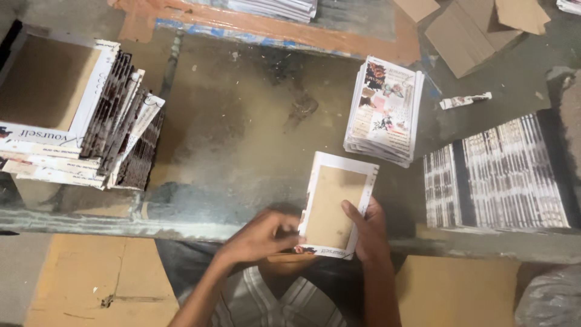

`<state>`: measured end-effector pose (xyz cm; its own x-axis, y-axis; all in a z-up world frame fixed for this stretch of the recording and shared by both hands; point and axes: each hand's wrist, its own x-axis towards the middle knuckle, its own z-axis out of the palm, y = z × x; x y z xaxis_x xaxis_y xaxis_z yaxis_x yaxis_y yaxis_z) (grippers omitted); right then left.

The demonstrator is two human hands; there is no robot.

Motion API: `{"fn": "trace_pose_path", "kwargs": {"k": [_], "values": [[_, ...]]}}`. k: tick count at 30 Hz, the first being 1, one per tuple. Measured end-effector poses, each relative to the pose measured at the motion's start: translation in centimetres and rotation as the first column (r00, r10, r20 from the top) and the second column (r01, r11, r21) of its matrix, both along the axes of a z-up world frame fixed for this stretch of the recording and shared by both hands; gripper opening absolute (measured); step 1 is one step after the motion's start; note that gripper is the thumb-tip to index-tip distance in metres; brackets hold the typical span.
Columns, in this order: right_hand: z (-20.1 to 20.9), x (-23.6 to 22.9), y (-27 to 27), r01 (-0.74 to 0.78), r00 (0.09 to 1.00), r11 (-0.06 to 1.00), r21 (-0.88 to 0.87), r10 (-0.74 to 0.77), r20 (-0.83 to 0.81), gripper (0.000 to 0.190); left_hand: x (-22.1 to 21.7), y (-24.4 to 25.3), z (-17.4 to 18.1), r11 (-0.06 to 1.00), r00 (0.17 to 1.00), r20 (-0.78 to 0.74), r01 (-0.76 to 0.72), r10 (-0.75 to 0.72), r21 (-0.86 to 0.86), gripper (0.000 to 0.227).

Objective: The person assembles small cards by placing a brown insert into a white frame and pressing the edges to secure it. The person then stacks the finished cards and repeats the process with additional inserts and frames.

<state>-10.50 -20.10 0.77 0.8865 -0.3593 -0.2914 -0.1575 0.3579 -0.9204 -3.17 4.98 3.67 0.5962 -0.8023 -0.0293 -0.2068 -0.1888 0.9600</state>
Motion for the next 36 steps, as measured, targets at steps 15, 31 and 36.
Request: {"fn": "trace_pose_path", "kwargs": {"k": [15,31,36], "values": [[-2.8,1.2,1.0,-0.098,0.992,0.988,-0.122,0.106,0.065,0.036,3.0,-5.3,-1.9,0.511,0.582,-0.443,-0.813,0.682,-0.28,0.01],[-5.3,1.2,-1.2,-0.069,0.992,0.993,0.092,0.059,0.108,0.034,3.2,-3.7,-4.1,0.713,0.707,-0.556,-0.649,0.437,-0.265,0.035],[-4.2,2.0,-1.5,-0.086,0.996,0.978,-0.191,0.086,-0.007,0.031,3.4,-3.4,-4.0,0.702,0.648,-0.626,-0.679,0.434,-0.215,0.03]]}}
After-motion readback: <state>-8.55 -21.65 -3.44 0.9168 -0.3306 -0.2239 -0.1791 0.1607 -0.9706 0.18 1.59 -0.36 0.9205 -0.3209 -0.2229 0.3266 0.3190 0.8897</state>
